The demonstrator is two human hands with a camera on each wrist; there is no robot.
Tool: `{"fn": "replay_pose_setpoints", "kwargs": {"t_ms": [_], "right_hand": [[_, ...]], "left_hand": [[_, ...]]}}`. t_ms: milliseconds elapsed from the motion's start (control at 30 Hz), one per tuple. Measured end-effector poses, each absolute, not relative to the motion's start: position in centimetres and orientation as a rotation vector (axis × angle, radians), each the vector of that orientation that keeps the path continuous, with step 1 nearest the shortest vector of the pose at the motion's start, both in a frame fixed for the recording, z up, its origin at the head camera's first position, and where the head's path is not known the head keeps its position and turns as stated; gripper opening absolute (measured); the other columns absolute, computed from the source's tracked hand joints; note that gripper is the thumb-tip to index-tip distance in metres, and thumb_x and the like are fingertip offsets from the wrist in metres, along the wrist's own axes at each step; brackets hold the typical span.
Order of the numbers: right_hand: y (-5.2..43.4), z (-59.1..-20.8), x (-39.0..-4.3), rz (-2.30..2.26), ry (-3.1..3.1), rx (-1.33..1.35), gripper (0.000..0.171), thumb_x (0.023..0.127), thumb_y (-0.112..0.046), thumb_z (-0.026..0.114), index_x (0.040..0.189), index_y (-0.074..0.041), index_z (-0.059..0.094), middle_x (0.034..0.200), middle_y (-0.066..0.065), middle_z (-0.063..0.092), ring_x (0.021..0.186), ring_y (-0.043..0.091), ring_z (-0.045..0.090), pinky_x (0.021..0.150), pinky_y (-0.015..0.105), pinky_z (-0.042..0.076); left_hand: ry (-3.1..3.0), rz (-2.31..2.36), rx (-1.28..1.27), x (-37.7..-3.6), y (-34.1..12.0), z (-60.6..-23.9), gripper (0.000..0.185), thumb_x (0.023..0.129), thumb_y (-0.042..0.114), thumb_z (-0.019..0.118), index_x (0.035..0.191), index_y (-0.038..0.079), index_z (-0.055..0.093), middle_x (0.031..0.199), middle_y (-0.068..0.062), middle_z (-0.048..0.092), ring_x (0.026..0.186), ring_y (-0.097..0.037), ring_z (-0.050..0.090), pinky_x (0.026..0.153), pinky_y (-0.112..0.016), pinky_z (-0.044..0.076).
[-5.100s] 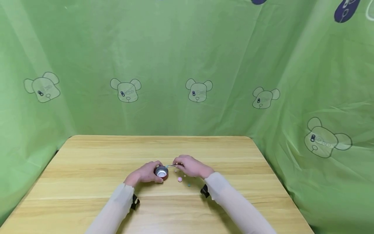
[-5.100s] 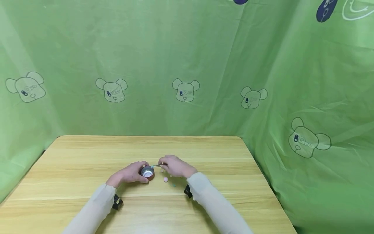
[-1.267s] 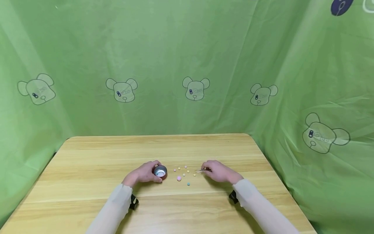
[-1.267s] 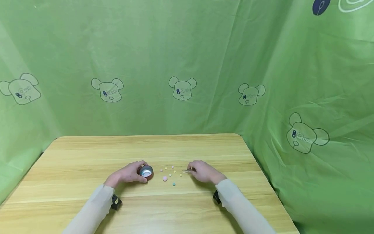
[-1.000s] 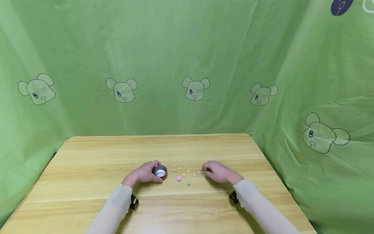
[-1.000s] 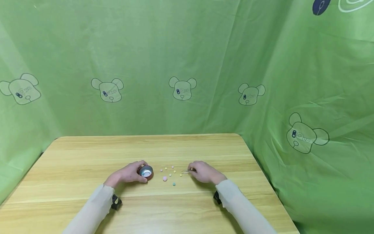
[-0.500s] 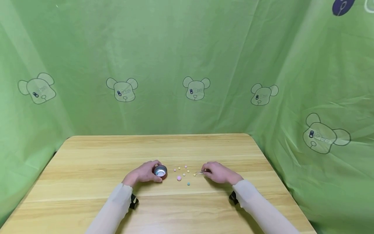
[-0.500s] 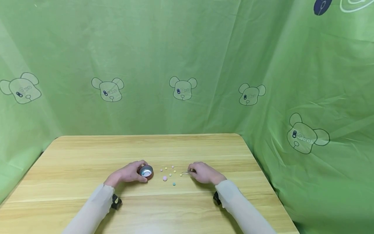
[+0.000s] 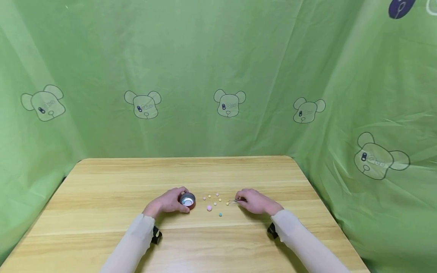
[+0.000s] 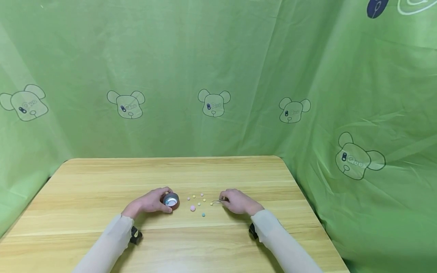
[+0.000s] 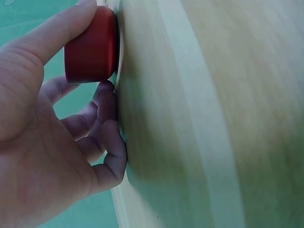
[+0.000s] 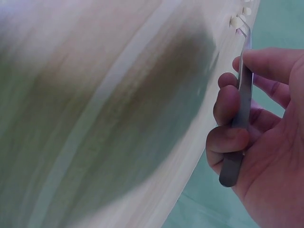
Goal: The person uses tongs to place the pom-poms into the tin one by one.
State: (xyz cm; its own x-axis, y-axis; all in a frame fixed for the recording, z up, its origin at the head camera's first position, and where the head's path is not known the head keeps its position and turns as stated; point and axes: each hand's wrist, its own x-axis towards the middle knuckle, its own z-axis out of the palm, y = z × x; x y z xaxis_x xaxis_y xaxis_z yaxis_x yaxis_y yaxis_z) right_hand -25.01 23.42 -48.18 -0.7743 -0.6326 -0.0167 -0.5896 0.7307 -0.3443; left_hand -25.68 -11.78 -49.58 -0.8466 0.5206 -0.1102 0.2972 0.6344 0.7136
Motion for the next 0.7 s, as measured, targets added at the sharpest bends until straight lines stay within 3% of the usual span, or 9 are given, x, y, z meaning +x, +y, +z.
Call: {"fn": "replay_pose_setpoints", "kwargs": {"t_ms": [700], "right_hand": [[23.48, -48.63, -25.25, -0.489, 2.786, -0.961, 0.011, 0.093, -0.015, 0.058, 0.102, -0.013, 0.065, 0.092, -0.008, 0.058, 0.08, 0.008, 0.053, 0.072, 0.031, 0.045]], "left_hand": [[2.554, 1.024, 0.646, -25.85, -11.76, -49.77, 0.051, 0.073, 0.026, 0.082, 0.114, 0.013, 0.054, 0.103, -0.005, 0.06, 0.095, -0.02, 0.055, 0.086, -0.043, 0.043]]}}
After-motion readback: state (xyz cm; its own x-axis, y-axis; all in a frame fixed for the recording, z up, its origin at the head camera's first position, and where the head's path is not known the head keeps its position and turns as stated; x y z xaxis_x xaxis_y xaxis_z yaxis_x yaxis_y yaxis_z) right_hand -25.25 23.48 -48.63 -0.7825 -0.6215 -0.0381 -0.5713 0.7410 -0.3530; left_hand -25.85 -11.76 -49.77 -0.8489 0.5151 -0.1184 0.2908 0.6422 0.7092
